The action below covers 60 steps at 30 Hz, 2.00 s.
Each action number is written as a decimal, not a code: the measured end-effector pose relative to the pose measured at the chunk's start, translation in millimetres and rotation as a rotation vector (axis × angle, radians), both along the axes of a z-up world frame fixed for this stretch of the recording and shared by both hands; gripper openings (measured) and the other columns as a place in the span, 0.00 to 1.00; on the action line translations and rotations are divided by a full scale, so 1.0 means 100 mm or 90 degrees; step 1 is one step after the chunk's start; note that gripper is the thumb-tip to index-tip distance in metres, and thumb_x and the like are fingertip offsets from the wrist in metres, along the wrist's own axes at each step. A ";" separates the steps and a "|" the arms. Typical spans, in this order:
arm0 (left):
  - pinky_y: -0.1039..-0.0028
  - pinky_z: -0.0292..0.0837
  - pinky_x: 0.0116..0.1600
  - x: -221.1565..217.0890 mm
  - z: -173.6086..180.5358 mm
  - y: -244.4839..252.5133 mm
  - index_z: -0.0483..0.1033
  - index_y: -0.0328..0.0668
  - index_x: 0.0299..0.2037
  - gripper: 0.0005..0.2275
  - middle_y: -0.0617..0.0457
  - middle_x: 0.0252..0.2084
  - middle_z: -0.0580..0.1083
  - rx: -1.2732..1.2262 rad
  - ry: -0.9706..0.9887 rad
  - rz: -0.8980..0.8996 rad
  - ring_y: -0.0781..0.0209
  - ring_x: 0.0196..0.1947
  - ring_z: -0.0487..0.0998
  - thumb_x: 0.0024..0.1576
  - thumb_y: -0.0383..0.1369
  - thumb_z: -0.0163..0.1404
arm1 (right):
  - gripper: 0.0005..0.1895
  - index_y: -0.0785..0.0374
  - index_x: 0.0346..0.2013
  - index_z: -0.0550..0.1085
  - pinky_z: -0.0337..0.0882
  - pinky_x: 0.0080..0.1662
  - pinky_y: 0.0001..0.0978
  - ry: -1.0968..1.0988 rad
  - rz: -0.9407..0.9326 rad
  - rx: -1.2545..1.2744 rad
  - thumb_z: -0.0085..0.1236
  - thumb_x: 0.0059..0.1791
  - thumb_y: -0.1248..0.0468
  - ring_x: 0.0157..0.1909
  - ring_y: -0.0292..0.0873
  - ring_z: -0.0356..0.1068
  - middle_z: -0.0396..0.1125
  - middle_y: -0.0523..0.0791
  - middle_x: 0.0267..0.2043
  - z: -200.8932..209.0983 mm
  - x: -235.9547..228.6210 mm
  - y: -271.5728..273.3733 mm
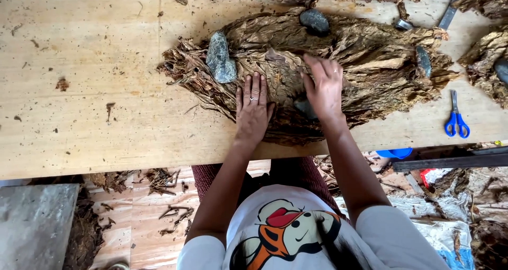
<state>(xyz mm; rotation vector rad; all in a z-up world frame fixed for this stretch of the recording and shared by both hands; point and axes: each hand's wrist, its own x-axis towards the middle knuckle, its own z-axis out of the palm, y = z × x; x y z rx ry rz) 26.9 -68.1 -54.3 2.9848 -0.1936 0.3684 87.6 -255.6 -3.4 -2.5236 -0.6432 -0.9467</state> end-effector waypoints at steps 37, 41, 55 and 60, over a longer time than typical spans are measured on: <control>0.40 0.44 0.65 -0.14 0.02 0.07 0.72 0.52 0.50 0.12 0.58 0.54 0.67 -0.282 -0.203 -0.197 0.55 0.63 0.58 0.58 0.25 0.47 | 0.06 0.58 0.31 0.72 0.55 0.62 0.55 0.044 0.241 -0.095 0.63 0.44 0.66 0.59 0.53 0.65 0.68 0.46 0.53 0.06 -0.73 0.04; 0.26 0.34 0.60 -0.27 0.31 0.11 0.70 0.51 0.55 0.17 0.53 0.56 0.70 -0.257 -0.079 -0.242 0.51 0.65 0.60 0.56 0.26 0.45 | 0.07 0.63 0.30 0.71 0.59 0.60 0.57 0.088 0.290 -0.002 0.62 0.43 0.73 0.56 0.57 0.68 0.70 0.49 0.50 0.01 -0.63 -0.10; 0.26 0.26 0.60 -0.12 0.20 -0.01 0.73 0.58 0.51 0.10 0.58 0.53 0.74 -0.483 0.073 -0.135 0.52 0.62 0.65 0.63 0.39 0.41 | 0.24 0.66 0.42 0.72 0.67 0.48 0.44 0.072 0.005 0.044 0.73 0.37 0.62 0.45 0.54 0.66 0.63 0.51 0.41 -0.10 -0.87 -0.38; 0.24 0.27 0.59 -0.11 0.25 -0.13 0.73 0.62 0.51 0.10 0.57 0.50 0.75 -0.449 0.081 -0.114 0.54 0.60 0.68 0.61 0.42 0.46 | 0.39 0.67 0.55 0.66 0.66 0.48 0.56 0.242 -0.049 -0.030 0.72 0.34 0.58 0.53 0.60 0.60 0.60 0.53 0.50 -0.03 -0.78 -0.32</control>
